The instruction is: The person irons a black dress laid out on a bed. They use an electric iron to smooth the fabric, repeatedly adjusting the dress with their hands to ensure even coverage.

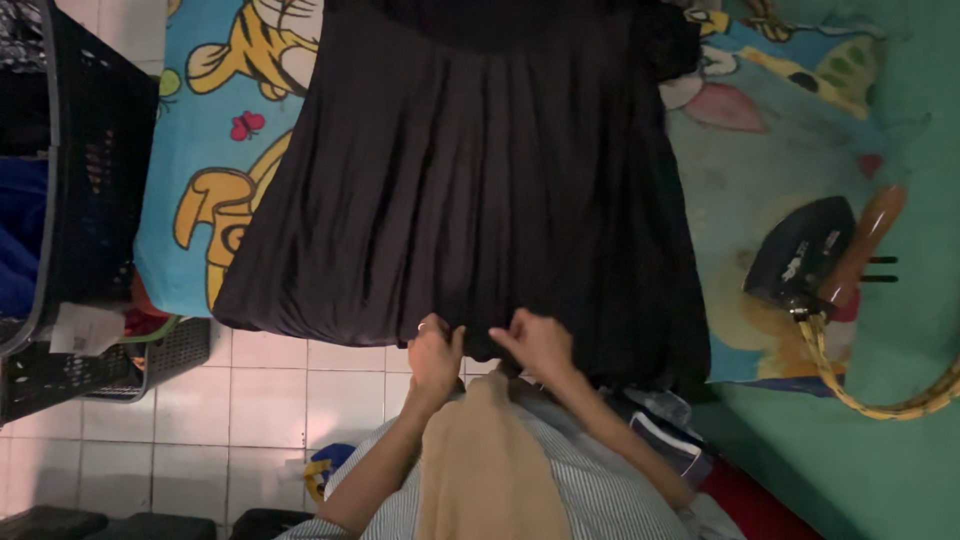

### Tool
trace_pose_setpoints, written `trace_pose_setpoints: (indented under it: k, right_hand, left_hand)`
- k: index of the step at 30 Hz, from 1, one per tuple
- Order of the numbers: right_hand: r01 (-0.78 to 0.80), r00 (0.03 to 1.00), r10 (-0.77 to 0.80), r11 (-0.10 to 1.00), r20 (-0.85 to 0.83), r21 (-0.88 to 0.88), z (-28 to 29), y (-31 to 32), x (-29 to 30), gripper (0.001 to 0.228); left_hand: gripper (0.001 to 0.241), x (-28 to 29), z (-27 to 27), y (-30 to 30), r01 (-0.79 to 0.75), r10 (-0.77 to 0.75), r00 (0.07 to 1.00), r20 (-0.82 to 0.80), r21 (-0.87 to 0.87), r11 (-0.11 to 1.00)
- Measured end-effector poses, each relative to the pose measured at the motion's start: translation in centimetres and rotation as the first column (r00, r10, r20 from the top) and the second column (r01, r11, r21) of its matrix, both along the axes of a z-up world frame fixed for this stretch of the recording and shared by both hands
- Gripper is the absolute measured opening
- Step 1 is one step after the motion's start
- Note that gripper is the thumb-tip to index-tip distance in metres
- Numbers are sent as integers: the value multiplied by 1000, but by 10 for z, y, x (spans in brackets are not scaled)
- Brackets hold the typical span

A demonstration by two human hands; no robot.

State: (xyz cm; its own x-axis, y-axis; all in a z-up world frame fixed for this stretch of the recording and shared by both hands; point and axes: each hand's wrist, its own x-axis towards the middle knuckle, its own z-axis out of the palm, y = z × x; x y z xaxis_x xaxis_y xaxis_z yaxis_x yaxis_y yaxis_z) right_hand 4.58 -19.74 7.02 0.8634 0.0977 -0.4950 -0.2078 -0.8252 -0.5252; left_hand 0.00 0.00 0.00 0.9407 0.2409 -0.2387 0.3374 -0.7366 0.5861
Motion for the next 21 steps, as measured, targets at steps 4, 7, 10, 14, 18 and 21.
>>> trace_pose_setpoints:
  k: [4, 7, 10, 14, 18, 21]
  right_hand:
    - [8, 997, 1, 995, 79, -104, -28, 26, -16, 37]
    - [73, 997, -72, 997, 10, -38, -52, 24, -25, 31]
    - [164, 983, -149, 974, -104, 154, -68, 13, -29, 29]
    - [235, 960, -181, 934, -212, 267, -72, 7, -28, 27]
    - [99, 980, -107, 993, -165, -57, -54, 14, -26, 33]
    - [42, 999, -47, 975, -16, -218, -34, 8, -22, 36]
  left_hand:
    - [19, -2, -4, 1, 112, -120, 986, 119, 72, 991]
    - [13, -7, -4, 3, 153, -178, 976, 127, 186, 971]
    - [11, -11, -1, 2, 229, -276, 952, 134, 288, 930]
    - [6, -12, 1, 1, 268, -348, 928, 132, 411, 871]
    - [6, -7, -3, -3, 365, -426, 905, 11, 494, 789]
    - [6, -1, -1, -6, 371, -428, 904, 13, 477, 797]
